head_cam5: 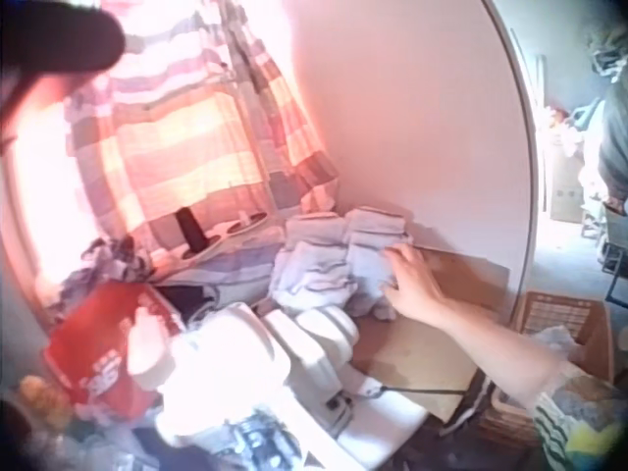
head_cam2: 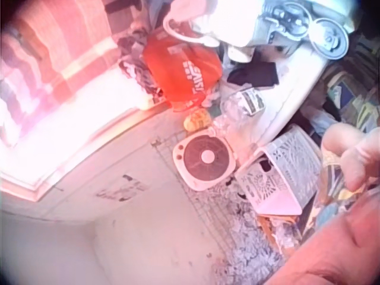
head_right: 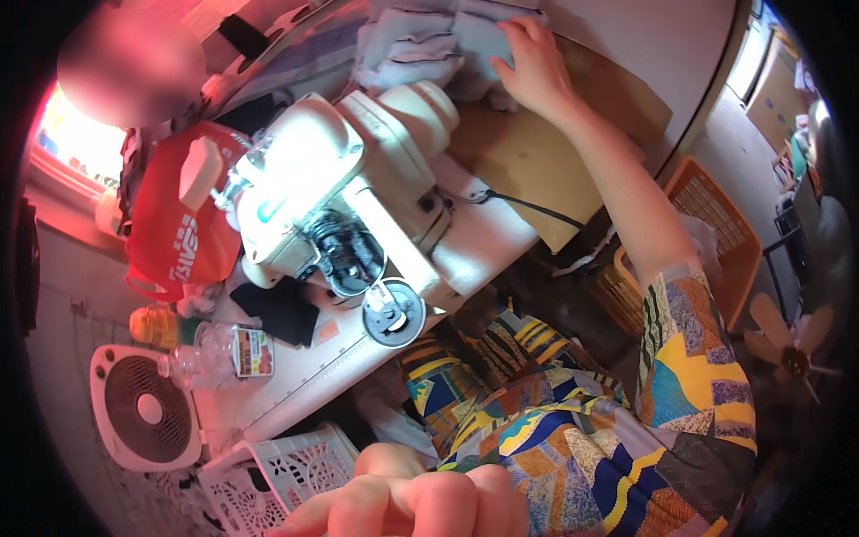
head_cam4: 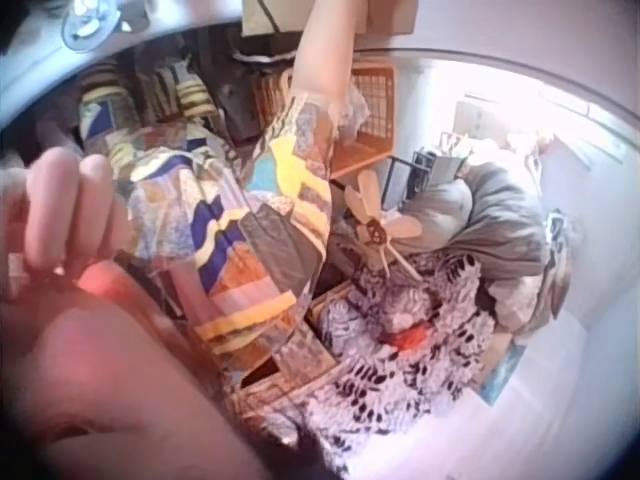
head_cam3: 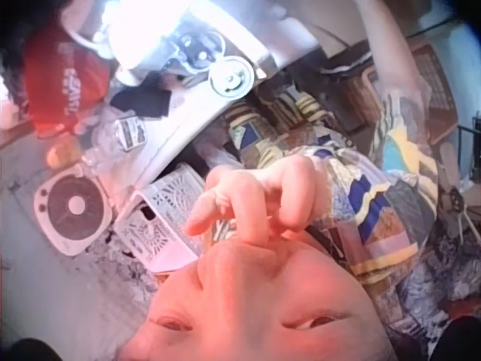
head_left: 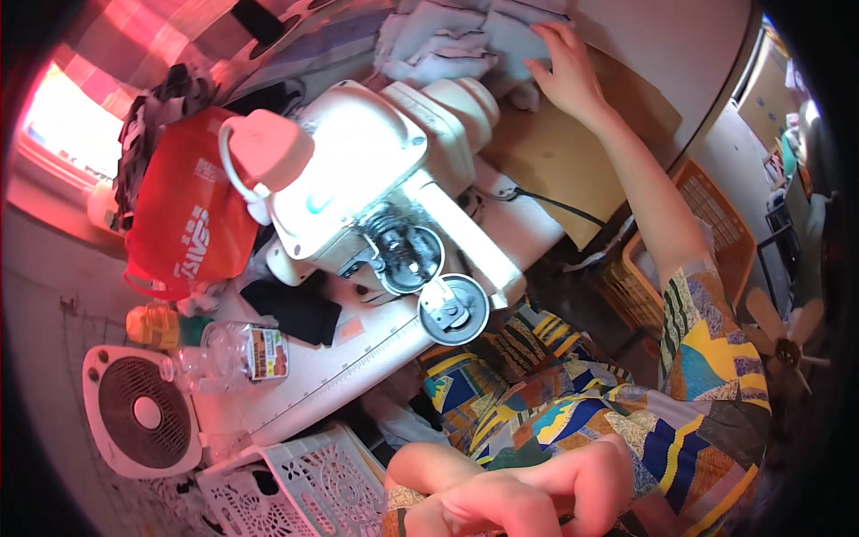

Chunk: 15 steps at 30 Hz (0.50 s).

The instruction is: The recorder is assembling and sewing components of a white fabric glove using a sewing machine.

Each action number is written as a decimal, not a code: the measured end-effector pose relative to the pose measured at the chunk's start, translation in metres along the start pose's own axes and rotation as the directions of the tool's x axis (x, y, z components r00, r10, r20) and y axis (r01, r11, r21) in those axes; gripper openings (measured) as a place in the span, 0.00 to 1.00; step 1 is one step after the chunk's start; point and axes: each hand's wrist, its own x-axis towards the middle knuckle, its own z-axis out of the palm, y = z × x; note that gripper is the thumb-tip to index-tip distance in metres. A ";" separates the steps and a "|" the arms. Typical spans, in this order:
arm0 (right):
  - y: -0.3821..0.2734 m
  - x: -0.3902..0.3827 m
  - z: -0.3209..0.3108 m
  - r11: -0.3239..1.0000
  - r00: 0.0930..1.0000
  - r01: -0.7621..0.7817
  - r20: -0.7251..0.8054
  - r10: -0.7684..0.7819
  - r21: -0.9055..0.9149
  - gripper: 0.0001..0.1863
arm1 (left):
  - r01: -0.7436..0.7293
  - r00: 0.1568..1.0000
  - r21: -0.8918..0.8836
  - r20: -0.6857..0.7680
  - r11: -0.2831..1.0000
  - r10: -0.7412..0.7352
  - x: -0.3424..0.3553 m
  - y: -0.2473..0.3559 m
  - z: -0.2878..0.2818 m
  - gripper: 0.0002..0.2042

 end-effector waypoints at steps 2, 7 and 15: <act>-0.002 0.009 0.008 0.994 0.995 -0.077 0.061 0.082 -0.080 0.24 | -0.104 0.994 -0.065 0.026 0.992 0.106 0.003 -0.007 -0.001 0.18; 0.006 0.029 0.004 0.939 0.900 -0.313 0.360 0.246 0.140 0.20 | 0.056 0.992 -0.213 0.124 0.975 -0.030 -0.008 -0.007 -0.023 0.10; 0.025 0.031 -0.027 0.891 0.948 -0.247 0.283 0.142 0.382 0.17 | 0.218 0.966 -0.053 0.155 0.975 -0.208 0.014 0.024 -0.051 0.12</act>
